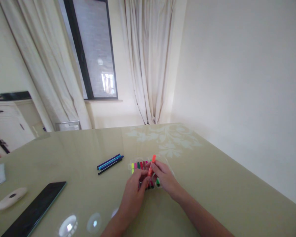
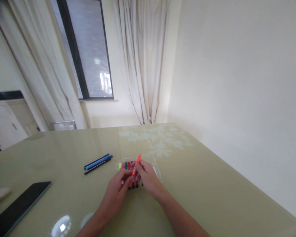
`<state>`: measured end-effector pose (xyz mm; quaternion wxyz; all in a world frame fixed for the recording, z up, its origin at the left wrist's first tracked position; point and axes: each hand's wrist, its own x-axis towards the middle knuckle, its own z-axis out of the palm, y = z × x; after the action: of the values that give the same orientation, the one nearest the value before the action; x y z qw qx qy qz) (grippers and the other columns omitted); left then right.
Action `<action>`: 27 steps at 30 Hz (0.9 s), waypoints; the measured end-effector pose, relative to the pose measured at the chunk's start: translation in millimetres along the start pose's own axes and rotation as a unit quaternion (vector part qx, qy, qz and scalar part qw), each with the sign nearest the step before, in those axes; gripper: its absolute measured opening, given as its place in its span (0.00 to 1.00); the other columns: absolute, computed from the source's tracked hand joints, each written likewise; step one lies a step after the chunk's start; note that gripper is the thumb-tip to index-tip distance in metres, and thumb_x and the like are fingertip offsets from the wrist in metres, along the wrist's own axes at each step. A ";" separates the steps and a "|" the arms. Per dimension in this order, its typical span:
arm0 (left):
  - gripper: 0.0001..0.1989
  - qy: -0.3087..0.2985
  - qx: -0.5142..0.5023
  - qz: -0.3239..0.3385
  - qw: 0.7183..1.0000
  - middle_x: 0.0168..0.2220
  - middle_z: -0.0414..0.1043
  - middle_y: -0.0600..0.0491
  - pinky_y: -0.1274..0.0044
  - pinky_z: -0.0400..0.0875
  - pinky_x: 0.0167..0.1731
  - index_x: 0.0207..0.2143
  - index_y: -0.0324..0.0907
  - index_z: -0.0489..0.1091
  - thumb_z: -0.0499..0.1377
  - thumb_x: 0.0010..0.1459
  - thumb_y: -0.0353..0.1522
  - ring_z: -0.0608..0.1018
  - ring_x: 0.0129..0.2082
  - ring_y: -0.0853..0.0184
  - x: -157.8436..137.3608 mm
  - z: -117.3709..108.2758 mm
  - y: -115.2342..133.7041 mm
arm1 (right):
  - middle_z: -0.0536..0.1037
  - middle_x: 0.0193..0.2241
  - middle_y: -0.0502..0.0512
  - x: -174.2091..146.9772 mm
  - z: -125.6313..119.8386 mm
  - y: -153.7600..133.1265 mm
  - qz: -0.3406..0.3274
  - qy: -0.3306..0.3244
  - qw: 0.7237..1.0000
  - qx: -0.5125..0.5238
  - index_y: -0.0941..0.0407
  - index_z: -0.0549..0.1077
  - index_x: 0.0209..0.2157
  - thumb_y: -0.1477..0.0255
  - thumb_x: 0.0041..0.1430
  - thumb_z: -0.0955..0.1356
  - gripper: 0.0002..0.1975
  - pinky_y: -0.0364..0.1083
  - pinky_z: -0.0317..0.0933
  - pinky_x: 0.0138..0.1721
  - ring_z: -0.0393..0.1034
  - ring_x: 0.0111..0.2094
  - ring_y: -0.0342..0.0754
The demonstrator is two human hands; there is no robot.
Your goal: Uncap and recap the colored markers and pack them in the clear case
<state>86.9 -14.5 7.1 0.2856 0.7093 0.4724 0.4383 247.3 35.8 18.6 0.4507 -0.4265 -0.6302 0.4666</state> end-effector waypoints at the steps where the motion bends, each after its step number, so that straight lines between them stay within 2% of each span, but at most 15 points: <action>1: 0.13 -0.007 0.045 0.018 0.999 0.45 0.79 0.49 0.69 0.74 0.46 0.47 0.45 0.74 0.52 0.71 0.38 0.79 0.44 0.61 -1.1 1.7 -0.5 | 0.78 0.31 0.55 4.7 -9.6 1.5 0.006 0.031 0.999 0.009 0.57 0.78 0.45 0.49 0.66 0.63 0.27 0.46 0.66 0.32 0.72 0.31 0.49; 3: 0.13 -0.035 0.144 0.066 0.987 0.53 0.77 0.48 0.63 0.71 0.55 0.52 0.46 0.74 0.55 0.69 0.36 0.77 0.53 0.57 -2.7 4.3 -3.8 | 0.76 0.27 0.54 14.0 -31.2 5.2 0.000 0.098 0.995 0.005 0.59 0.78 0.47 0.47 0.64 0.63 0.30 0.45 0.65 0.30 0.69 0.27 0.47; 4: 0.16 -0.055 0.184 0.088 0.977 0.57 0.75 0.48 0.60 0.68 0.59 0.55 0.47 0.73 0.58 0.67 0.36 0.75 0.57 0.56 -3.0 5.9 -5.8 | 0.75 0.25 0.53 17.7 -40.8 7.4 -0.005 0.109 0.994 -0.013 0.59 0.78 0.44 0.47 0.63 0.64 0.29 0.45 0.63 0.28 0.68 0.25 0.46; 7: 0.21 -0.106 0.255 0.111 0.955 0.63 0.71 0.52 0.58 0.63 0.64 0.61 0.50 0.70 0.61 0.66 0.34 0.72 0.62 0.56 -2.0 11.8 -10.7 | 0.73 0.21 0.50 21.9 -55.2 15.5 0.003 0.072 0.993 -0.096 0.58 0.77 0.32 0.53 0.64 0.64 0.22 0.43 0.60 0.26 0.65 0.22 0.44; 9: 0.20 -0.120 0.273 0.101 0.949 0.62 0.73 0.55 0.60 0.65 0.63 0.60 0.52 0.71 0.58 0.67 0.31 0.73 0.61 0.59 -0.4 14.9 -11.9 | 0.73 0.21 0.50 19.9 -50.8 20.5 0.010 0.034 0.986 -0.161 0.57 0.75 0.27 0.59 0.65 0.64 0.19 0.43 0.59 0.27 0.66 0.23 0.44; 11: 0.20 -0.122 0.281 0.099 0.947 0.61 0.74 0.56 0.61 0.65 0.63 0.59 0.53 0.72 0.56 0.68 0.30 0.73 0.61 0.60 0.6 16.2 -12.2 | 0.75 0.22 0.50 16.2 -40.5 23.5 0.007 0.018 0.972 -0.232 0.57 0.76 0.29 0.65 0.64 0.66 0.13 0.43 0.60 0.30 0.69 0.25 0.45; 14: 0.20 -0.114 0.291 0.109 0.944 0.60 0.74 0.56 0.63 0.66 0.62 0.60 0.54 0.71 0.56 0.68 0.30 0.73 0.60 0.61 0.1 16.7 -13.6 | 0.79 0.25 0.50 11.1 -28.0 23.7 0.007 0.041 0.950 -0.310 0.56 0.78 0.39 0.72 0.62 0.68 0.07 0.43 0.60 0.33 0.71 0.28 0.46; 15: 0.21 -0.111 0.299 0.114 0.941 0.60 0.74 0.56 0.63 0.66 0.62 0.61 0.54 0.70 0.56 0.68 0.29 0.73 0.60 0.61 -0.5 17.0 -14.7 | 0.79 0.26 0.50 10.1 -26.3 23.1 0.006 0.049 0.944 -0.325 0.56 0.77 0.41 0.73 0.62 0.68 0.07 0.43 0.60 0.33 0.71 0.28 0.46; 17: 0.23 -0.107 0.322 0.129 0.932 0.60 0.73 0.55 0.62 0.66 0.61 0.62 0.54 0.68 0.54 0.68 0.28 0.73 0.59 0.59 -2.1 18.2 -17.6 | 0.79 0.27 0.51 9.1 -26.3 21.9 0.000 0.054 0.935 -0.352 0.56 0.77 0.36 0.73 0.62 0.69 0.04 0.43 0.60 0.33 0.71 0.29 0.45; 19: 0.25 -0.107 0.343 0.145 0.922 0.61 0.72 0.54 0.62 0.66 0.60 0.63 0.56 0.67 0.53 0.68 0.26 0.71 0.60 0.58 -3.6 19.4 -20.1 | 0.79 0.27 0.51 9.4 -28.5 21.1 0.005 0.049 0.925 -0.376 0.56 0.75 0.29 0.73 0.62 0.69 0.07 0.43 0.59 0.33 0.70 0.29 0.45; 21: 0.26 -0.111 0.349 0.149 0.918 0.62 0.71 0.54 0.62 0.65 0.61 0.63 0.58 0.67 0.53 0.67 0.25 0.70 0.61 0.57 -4.6 19.7 -20.6 | 0.78 0.25 0.51 10.1 -30.0 20.8 0.015 0.042 0.918 -0.395 0.56 0.74 0.25 0.73 0.61 0.69 0.10 0.43 0.58 0.32 0.69 0.28 0.45; 27: 0.23 -0.119 0.322 0.116 0.932 0.59 0.72 0.54 0.61 0.64 0.58 0.60 0.59 0.70 0.53 0.67 0.28 0.71 0.58 0.57 2.9 13.5 -9.4 | 0.78 0.25 0.51 10.2 -29.0 20.3 0.005 0.034 0.908 -0.417 0.55 0.76 0.26 0.73 0.62 0.68 0.10 0.43 0.56 0.31 0.67 0.28 0.45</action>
<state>95.5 -8.1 -5.6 0.0435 0.8601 0.4652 0.2048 275.3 55.6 5.1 0.2508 -0.5946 -0.7492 0.1490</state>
